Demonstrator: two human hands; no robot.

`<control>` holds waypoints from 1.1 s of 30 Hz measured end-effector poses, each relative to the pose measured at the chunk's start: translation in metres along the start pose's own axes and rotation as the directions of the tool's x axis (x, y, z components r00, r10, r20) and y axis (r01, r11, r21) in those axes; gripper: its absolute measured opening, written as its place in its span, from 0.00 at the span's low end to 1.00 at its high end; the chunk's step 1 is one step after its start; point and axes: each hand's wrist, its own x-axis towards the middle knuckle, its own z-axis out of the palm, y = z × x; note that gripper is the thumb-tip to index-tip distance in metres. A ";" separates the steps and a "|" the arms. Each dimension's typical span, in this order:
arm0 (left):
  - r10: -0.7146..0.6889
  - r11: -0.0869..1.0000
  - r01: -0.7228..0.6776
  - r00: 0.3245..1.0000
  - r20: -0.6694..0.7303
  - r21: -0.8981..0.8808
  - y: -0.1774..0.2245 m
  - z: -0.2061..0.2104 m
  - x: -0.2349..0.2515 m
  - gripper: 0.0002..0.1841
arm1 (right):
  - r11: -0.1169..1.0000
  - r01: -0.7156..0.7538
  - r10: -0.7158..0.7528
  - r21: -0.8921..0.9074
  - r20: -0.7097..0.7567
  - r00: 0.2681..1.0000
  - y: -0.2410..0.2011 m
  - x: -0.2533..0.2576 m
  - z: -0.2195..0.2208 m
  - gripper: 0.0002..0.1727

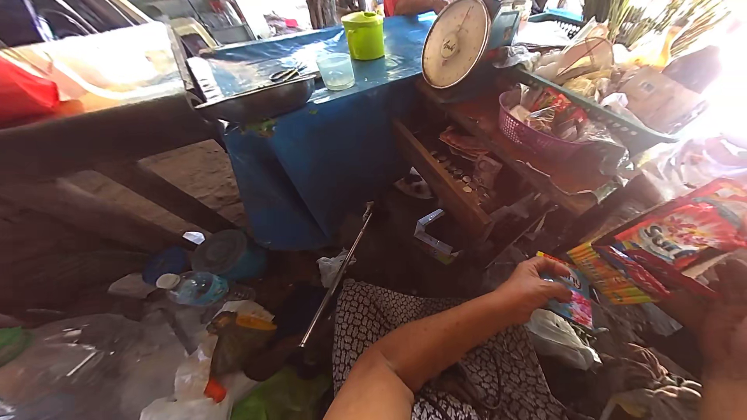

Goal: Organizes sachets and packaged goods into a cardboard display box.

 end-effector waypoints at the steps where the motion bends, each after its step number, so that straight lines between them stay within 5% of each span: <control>1: 0.000 1.000 0.001 1.000 0.002 -0.006 0.000 0.000 0.000 0.17 | 1.000 -0.001 0.001 -0.005 0.000 1.000 0.000 0.000 -0.001 0.22; 10: 0.017 1.000 -0.017 1.000 -0.009 0.002 0.005 0.000 -0.003 0.19 | 1.000 -0.013 0.013 -0.002 -0.023 1.000 -0.008 -0.004 0.004 0.19; 16: 0.074 0.996 -0.078 0.991 -0.110 -0.037 0.016 -0.012 -0.004 0.41 | 0.999 -0.049 0.048 -0.002 -0.025 0.999 -0.011 -0.004 0.006 0.19; 25: 0.005 0.997 -0.023 0.973 -0.233 -0.073 0.008 -0.018 0.003 0.54 | 0.998 -0.064 0.063 -0.012 -0.079 0.995 -0.004 -0.006 0.005 0.17; 28: 0.013 0.995 -0.039 0.960 -0.278 -0.088 0.006 -0.019 0.003 0.51 | 0.999 -0.049 0.049 0.002 -0.076 0.996 -0.005 -0.008 0.005 0.17; 33: 0.051 0.985 -0.109 0.926 -0.373 -0.137 0.012 -0.020 0.002 0.32 | 0.998 -0.021 0.015 -0.059 -0.100 0.995 -0.009 -0.020 0.011 0.16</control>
